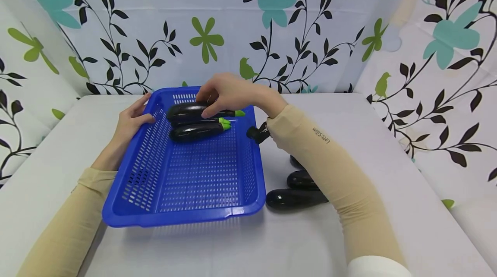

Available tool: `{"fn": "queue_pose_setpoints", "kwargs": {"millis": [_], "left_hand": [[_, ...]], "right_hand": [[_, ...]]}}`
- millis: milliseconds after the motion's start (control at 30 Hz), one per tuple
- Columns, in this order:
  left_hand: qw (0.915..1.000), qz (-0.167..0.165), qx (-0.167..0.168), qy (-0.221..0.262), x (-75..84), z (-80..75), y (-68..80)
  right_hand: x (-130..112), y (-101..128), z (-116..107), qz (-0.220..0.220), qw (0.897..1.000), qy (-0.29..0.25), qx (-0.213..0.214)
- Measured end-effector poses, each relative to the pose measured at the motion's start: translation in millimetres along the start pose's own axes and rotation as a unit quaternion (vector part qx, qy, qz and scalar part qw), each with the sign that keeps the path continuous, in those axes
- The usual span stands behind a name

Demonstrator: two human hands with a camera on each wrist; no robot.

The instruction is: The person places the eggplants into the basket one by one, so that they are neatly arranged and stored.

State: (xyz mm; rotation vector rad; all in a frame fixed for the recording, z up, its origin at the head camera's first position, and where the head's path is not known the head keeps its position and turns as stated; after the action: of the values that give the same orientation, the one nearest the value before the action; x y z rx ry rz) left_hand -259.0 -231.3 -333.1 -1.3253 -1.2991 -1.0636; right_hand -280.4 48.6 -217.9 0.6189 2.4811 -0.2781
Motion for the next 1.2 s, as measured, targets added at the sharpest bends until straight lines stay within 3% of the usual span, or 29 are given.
{"fn": "queue_pose_setpoints", "kwargs": {"millis": [467, 733, 1200], "left_hand": [[1.0000, 0.000, 0.006, -0.006, -2.9, -3.1, 0.5], [0.9999, 0.005, 0.001, -0.009, -2.2, -0.9, -0.7], [0.9999, 0.011, 0.000, -0.003, -0.9, -0.2, -0.5]], "right_hand": [[-0.9, -40.7, 27.9, 0.021, 0.999, 0.004, -0.032], [7.6, -49.1, 44.1, 0.063, 0.997, 0.007, -0.052], [18.3, -56.4, 67.5, 0.069, 0.995, -0.003, -0.069]]}}
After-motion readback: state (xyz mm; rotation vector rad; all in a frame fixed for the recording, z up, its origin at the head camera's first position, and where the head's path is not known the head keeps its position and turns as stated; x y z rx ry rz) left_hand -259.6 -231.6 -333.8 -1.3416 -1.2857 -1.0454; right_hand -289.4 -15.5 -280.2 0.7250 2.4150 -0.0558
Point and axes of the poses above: each hand's wrist, its own y-axis away from the middle knuckle, its own z-axis out of the palm, x = y × z, the point moved 3 cm from there along -y, towards the middle knuckle, and after that the axes turned 4 degrees about -z, right-handed, at the moved point
